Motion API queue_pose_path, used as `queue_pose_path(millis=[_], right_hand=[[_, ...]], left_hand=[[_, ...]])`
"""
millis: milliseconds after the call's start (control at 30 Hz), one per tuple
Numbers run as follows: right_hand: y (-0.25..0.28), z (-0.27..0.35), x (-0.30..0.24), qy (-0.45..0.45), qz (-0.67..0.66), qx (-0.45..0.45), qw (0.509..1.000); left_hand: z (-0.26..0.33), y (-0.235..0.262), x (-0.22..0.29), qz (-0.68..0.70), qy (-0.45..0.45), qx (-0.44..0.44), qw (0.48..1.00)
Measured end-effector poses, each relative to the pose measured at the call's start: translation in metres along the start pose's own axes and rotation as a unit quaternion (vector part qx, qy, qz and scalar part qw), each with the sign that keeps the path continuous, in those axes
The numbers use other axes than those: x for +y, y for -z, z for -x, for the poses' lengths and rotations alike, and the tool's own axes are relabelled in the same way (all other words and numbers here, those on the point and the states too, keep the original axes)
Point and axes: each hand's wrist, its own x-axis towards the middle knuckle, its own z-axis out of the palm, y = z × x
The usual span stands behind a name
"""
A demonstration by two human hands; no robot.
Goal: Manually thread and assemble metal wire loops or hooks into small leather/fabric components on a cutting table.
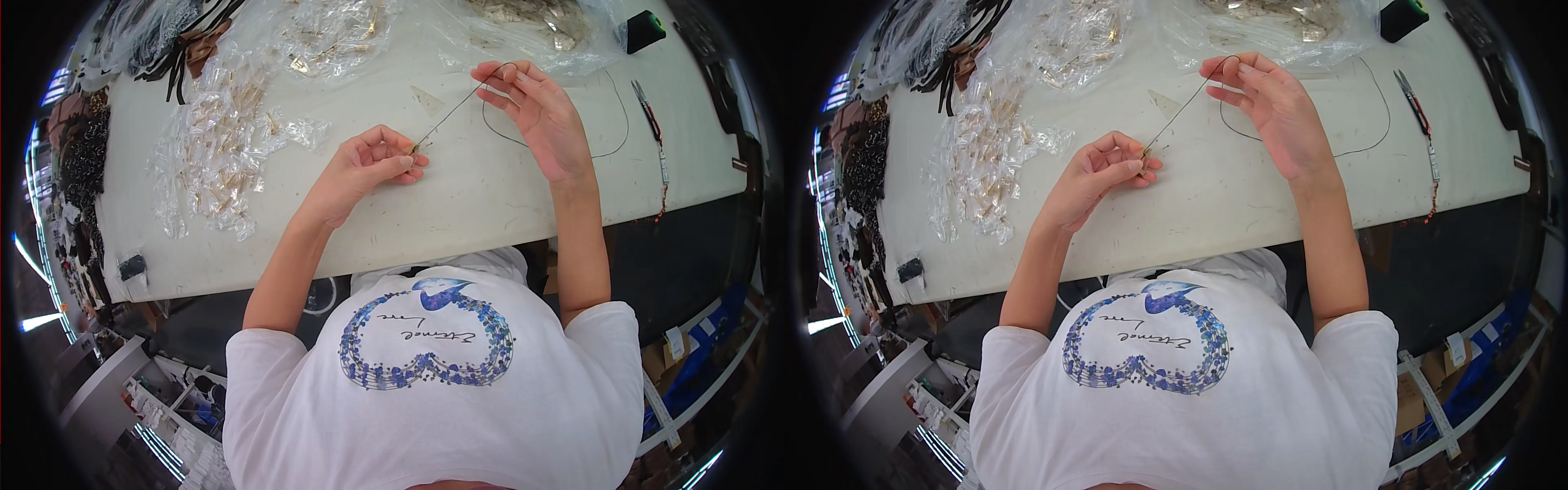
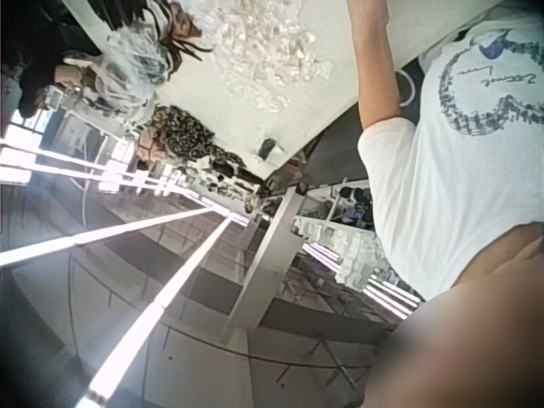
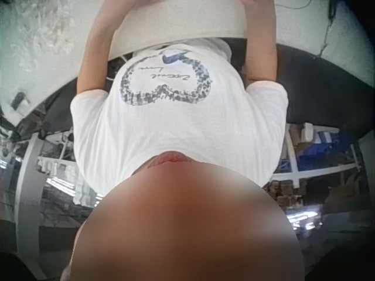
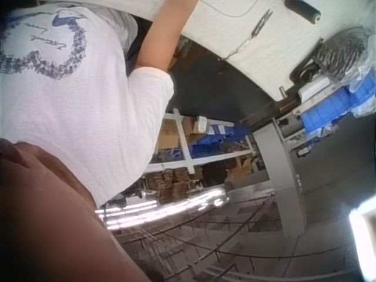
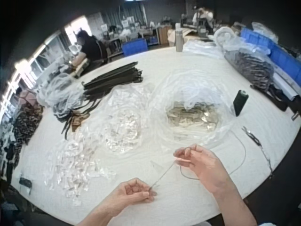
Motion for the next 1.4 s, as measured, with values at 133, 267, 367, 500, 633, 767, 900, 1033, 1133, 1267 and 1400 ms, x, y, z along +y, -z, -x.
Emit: queue_pose_path(millis=[133,267,367,500,633,767,900,1033,1133,1267,1400], right_hand=[[-0.012,-0.001,0.001,-0.033,-0.114,-0.043,0.992],[-0.003,-0.005,0.013,-0.034,-0.195,-0.117,0.973],[-0.004,-0.005,0.015,-0.051,-0.167,-0.066,0.982],[-0.007,-0.007,0.012,-0.057,-0.114,-0.02,0.992],[-0.004,-0.011,0.013,-0.056,-0.102,-0.002,0.993],[-0.001,-0.013,0.015,-0.062,-0.102,0.011,0.993],[0.0,-0.015,0.016,-0.067,-0.087,0.003,0.994],[-0.004,-0.013,0.016,-0.071,-0.073,-0.003,0.995],[-0.006,-0.013,0.016,-0.066,-0.072,0.003,0.995],[-0.007,-0.01,0.019,-0.063,-0.088,0.007,0.994],[-0.005,-0.01,0.021,-0.016,-0.044,0.041,0.998]], left_hand=[[-0.008,-0.009,-0.004,-0.002,0.02,0.037,0.999],[-0.013,-0.016,-0.013,0.005,-0.015,0.044,0.999],[-0.013,-0.019,-0.018,-0.006,-0.031,0.046,0.998],[-0.012,-0.02,-0.019,-0.011,-0.043,0.042,0.998],[-0.014,-0.017,-0.017,-0.008,-0.037,0.037,0.999],[-0.014,-0.015,-0.019,-0.004,-0.045,0.041,0.998],[-0.015,-0.013,-0.02,0.0,-0.036,0.041,0.999],[-0.015,-0.012,-0.021,0.011,-0.024,0.025,0.999],[-0.015,-0.014,-0.02,0.015,-0.041,0.008,0.999],[-0.018,-0.021,-0.018,-0.013,-0.037,0.039,0.998],[-0.023,-0.026,-0.025,-0.021,-0.073,0.045,0.996]])
